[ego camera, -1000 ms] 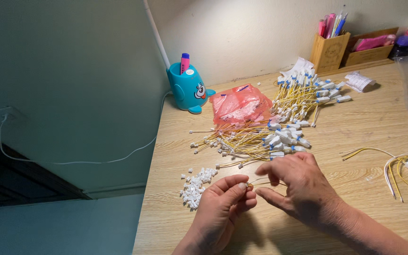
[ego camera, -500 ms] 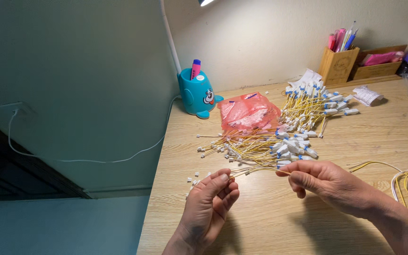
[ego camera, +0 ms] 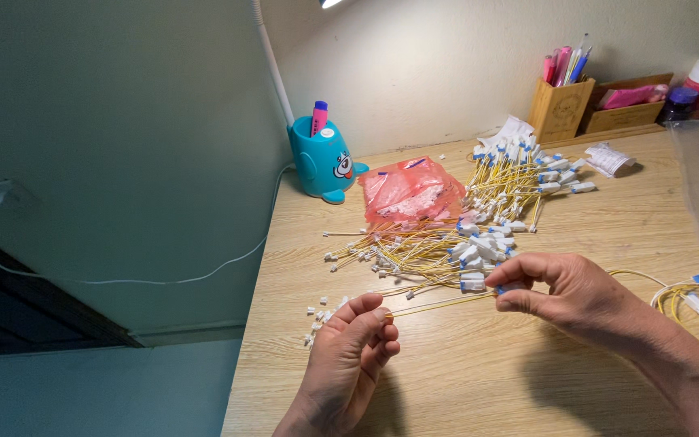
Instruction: The person repeatedly picks up small white plastic connectors and yellow wires from a wooden desk. They insert the wire ends into the connectors by hand and place the assembled units onto a growing pile on the table.
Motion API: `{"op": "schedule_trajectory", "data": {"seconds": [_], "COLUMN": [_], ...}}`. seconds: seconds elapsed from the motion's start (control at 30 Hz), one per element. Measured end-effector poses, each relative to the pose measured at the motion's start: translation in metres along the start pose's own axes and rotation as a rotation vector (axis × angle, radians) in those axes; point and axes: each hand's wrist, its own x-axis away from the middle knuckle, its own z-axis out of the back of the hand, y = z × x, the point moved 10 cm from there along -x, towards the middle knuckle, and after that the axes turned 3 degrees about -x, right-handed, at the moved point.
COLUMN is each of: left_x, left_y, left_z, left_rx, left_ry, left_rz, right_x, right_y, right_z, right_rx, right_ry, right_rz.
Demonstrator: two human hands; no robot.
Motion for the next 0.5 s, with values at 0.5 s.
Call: {"op": "schedule_trajectory", "data": {"seconds": [0.5], "left_x": [-0.003], "left_y": [0.001], "left_z": [0.009], "left_rx": [-0.027], "left_ry": [0.104], "left_rz": [-0.012], "right_x": [0.003], "right_y": [-0.019], "right_z": [0.007], "right_rx": [0.094], "right_ry": [0.143], "right_rz": [0.361]}}
